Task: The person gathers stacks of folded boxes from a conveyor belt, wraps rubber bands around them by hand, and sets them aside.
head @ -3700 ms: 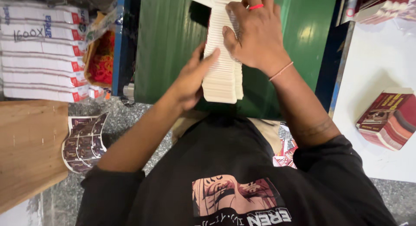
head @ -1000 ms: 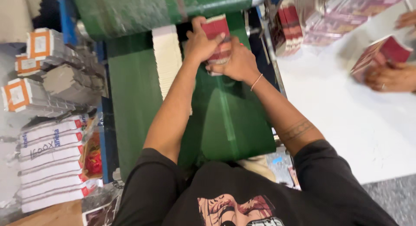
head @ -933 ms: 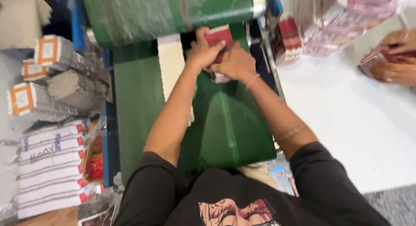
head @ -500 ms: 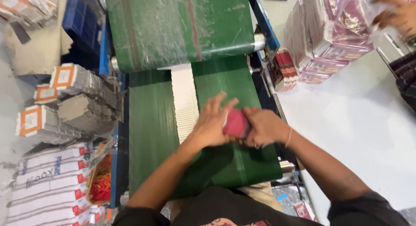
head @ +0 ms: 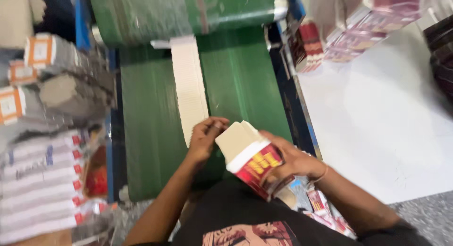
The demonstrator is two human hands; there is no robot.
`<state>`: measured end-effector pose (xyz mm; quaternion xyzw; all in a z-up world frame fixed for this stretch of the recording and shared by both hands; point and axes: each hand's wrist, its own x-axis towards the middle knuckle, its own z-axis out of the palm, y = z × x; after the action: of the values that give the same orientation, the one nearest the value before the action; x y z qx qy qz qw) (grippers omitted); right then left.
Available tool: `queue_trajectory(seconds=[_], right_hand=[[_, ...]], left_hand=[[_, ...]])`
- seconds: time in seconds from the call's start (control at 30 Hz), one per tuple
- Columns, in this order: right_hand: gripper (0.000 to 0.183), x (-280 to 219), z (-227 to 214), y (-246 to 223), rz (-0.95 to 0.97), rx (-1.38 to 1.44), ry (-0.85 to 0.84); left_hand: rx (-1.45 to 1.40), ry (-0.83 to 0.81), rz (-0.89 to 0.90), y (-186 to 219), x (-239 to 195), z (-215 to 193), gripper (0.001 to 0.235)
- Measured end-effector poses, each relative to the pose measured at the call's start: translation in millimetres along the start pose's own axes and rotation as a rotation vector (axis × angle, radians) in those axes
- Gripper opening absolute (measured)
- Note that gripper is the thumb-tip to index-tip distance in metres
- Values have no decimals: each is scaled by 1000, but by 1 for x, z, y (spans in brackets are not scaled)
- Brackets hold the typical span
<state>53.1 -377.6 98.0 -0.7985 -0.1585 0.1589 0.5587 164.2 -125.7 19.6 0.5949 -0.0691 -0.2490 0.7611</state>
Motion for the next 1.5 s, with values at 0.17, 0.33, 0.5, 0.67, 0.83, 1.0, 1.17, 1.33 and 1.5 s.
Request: queue_trajectory(seconds=[0.17,0.33,0.5,0.67,0.83,1.0,1.17,1.33,1.5], right_hand=[[100,-15,51,76,153,1298,-229],[110,-1,59,44,55,1343,-50],[110,12,61,28,-55,1306,176],[109,19,61,35,1,1135,184],[109,16,60,34,-35,1132,187],[109,14,53,40,-133,1132,249],[117,17,39,37,-74,822,209],[107,34,34,31,-49,291,87],[92,45,49,23,-39,217,199]], left_hand=[[-53,-210,-180,-26,-39,8,20],[-308,-236,-373,-19,-55,-9,16],[-169,-75,-108,-34,-57,3,12],[-114,-37,-9,-30,-53,11,8],[55,31,68,-28,-47,5,2],[-714,-205,-29,8,-48,-13,24],[-905,-307,207,110,-60,-50,35],[583,-503,301,151,-58,-18,83],[886,-398,428,140,-53,-7,40]])
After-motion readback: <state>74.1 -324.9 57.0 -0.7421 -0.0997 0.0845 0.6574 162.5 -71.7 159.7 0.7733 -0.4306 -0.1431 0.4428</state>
